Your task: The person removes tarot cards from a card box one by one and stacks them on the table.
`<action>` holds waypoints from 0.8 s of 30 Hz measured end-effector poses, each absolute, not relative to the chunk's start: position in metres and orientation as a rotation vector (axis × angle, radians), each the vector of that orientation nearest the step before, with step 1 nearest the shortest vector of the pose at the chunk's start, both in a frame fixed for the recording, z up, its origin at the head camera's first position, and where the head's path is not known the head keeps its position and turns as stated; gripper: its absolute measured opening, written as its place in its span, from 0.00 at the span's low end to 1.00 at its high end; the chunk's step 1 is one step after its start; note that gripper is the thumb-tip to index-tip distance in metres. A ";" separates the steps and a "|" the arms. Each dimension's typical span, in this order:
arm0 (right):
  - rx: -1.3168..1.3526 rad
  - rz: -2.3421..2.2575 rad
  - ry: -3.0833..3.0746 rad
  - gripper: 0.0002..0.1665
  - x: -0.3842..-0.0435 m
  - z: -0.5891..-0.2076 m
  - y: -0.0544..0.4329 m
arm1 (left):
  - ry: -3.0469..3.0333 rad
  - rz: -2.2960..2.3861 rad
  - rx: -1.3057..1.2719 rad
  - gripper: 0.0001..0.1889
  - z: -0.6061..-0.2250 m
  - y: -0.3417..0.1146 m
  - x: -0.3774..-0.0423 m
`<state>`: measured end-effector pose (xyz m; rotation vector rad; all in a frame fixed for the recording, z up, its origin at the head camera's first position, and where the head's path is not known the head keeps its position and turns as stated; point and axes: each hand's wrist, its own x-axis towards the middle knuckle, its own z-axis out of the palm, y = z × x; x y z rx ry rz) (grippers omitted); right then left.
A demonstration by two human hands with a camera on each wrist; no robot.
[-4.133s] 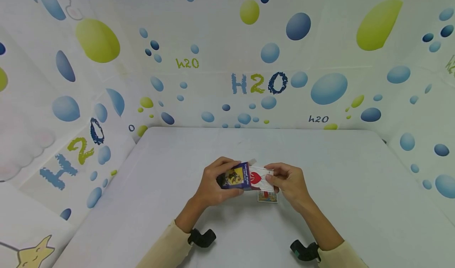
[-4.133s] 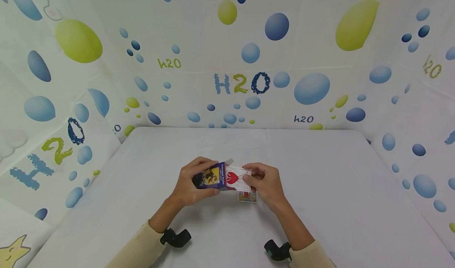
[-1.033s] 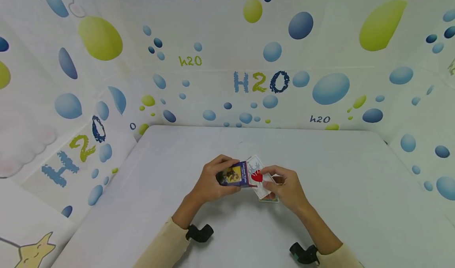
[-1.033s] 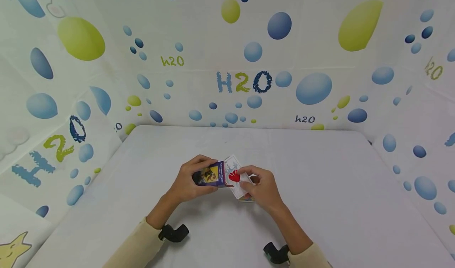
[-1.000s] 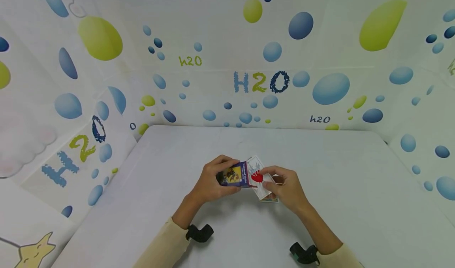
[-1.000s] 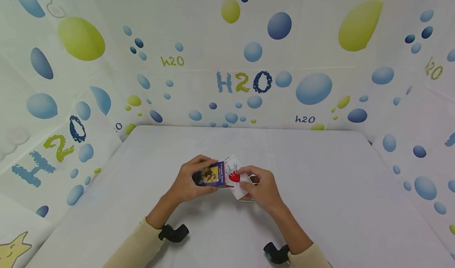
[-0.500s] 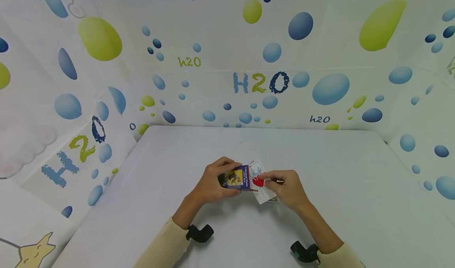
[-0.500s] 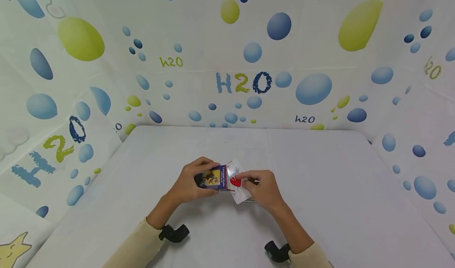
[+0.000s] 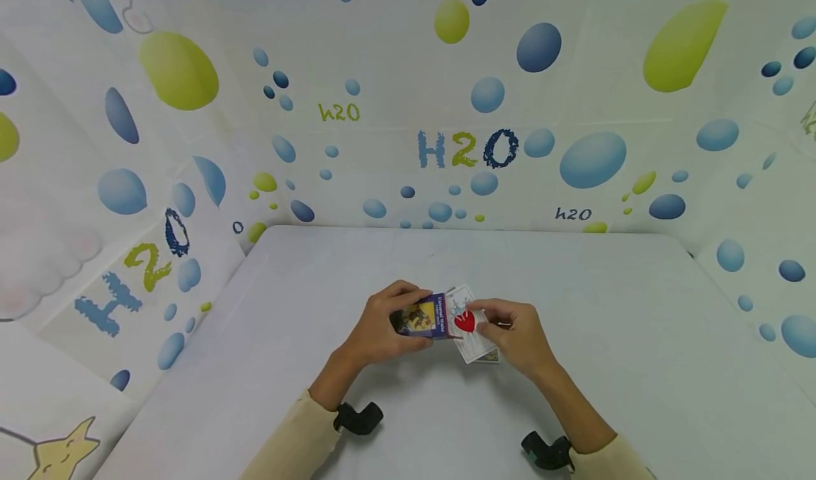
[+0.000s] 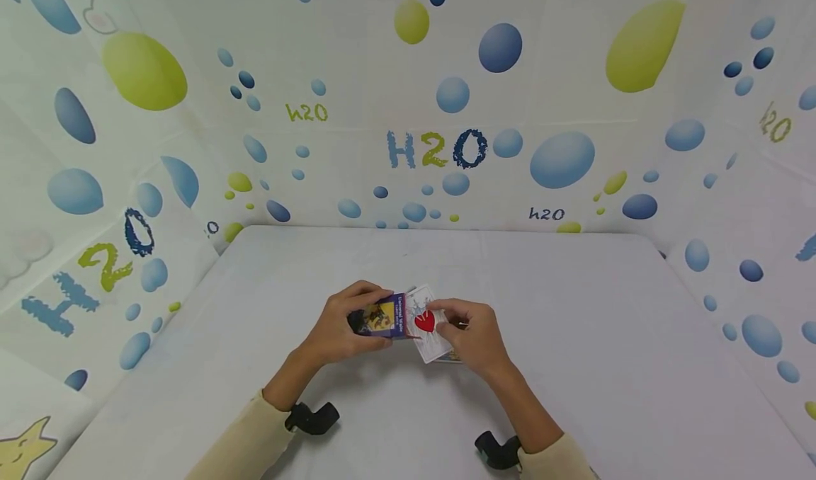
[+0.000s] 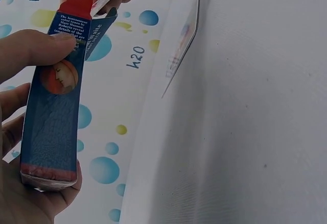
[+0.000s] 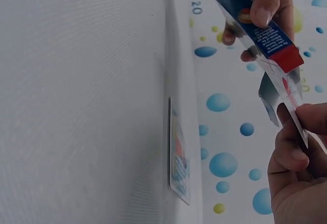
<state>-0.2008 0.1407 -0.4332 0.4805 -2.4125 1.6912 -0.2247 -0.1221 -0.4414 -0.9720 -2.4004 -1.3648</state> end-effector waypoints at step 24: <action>0.318 1.645 -2.408 0.19 -0.206 -0.439 0.148 | -2.382 -1.374 -0.853 0.37 -0.441 -0.130 -0.229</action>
